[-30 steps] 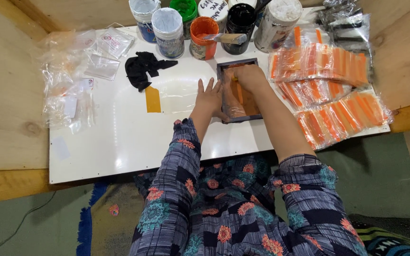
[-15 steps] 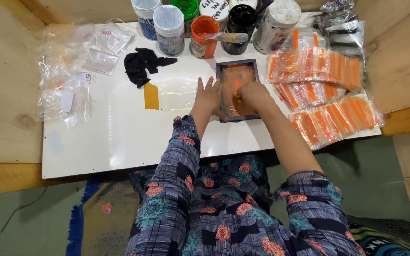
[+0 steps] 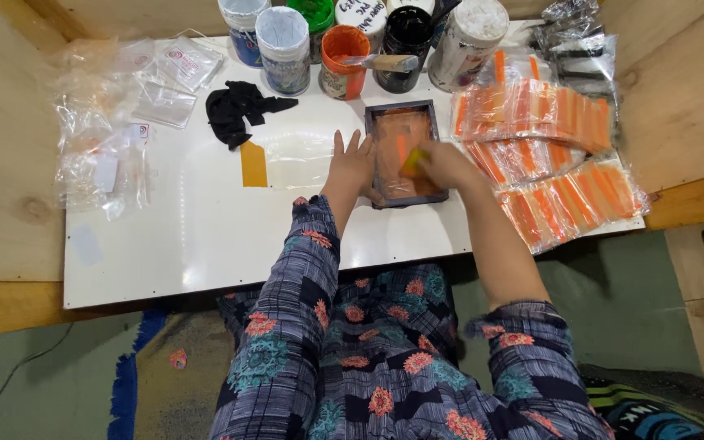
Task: Spreading orange ink into a rectangular tray using a palette knife at a workstation.
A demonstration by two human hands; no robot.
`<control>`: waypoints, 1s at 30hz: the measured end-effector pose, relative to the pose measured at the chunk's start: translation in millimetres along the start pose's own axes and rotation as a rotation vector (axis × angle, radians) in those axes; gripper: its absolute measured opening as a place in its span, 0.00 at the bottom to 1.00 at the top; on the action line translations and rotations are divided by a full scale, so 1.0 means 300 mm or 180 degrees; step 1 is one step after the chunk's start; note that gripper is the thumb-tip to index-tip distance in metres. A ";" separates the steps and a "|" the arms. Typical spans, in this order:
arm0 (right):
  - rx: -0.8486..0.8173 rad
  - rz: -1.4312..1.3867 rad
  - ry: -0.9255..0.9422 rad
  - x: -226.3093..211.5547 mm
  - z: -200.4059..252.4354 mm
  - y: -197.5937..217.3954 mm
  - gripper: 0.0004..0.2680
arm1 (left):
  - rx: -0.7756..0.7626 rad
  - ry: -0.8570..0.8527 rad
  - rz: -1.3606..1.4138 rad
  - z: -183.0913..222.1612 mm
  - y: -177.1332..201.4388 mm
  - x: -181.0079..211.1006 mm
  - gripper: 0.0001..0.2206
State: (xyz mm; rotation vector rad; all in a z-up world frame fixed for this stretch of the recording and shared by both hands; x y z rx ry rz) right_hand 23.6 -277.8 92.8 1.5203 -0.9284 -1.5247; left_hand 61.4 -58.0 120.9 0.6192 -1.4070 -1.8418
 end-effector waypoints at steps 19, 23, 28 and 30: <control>0.0683 0.0783 -0.0113 0.057 -0.252 -0.084 0.11 | 0.0052 -0.0034 -0.0122 -0.015 -0.024 -0.002 0.59; 0.0952 0.1296 0.0459 -0.053 -0.218 -0.043 0.06 | 0.0075 -0.0014 -0.0039 -0.012 -0.028 -0.006 0.60; 0.1472 0.1716 0.0939 0.005 -0.240 -0.108 0.05 | 0.0095 -0.0001 -0.0032 -0.017 -0.033 -0.005 0.60; 0.1609 0.1573 0.1008 0.056 -0.263 -0.144 0.04 | 0.0061 0.0021 -0.0046 -0.016 -0.026 -0.002 0.60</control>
Point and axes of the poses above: each hand's wrist, its own z-axis away from the middle knuckle, its own y-axis out of the back of the hand, x = y × z, the point moved 2 cm from there along -z, towards the middle knuckle, and after that the axes turned 13 degrees about x, right-handed, at the moved point
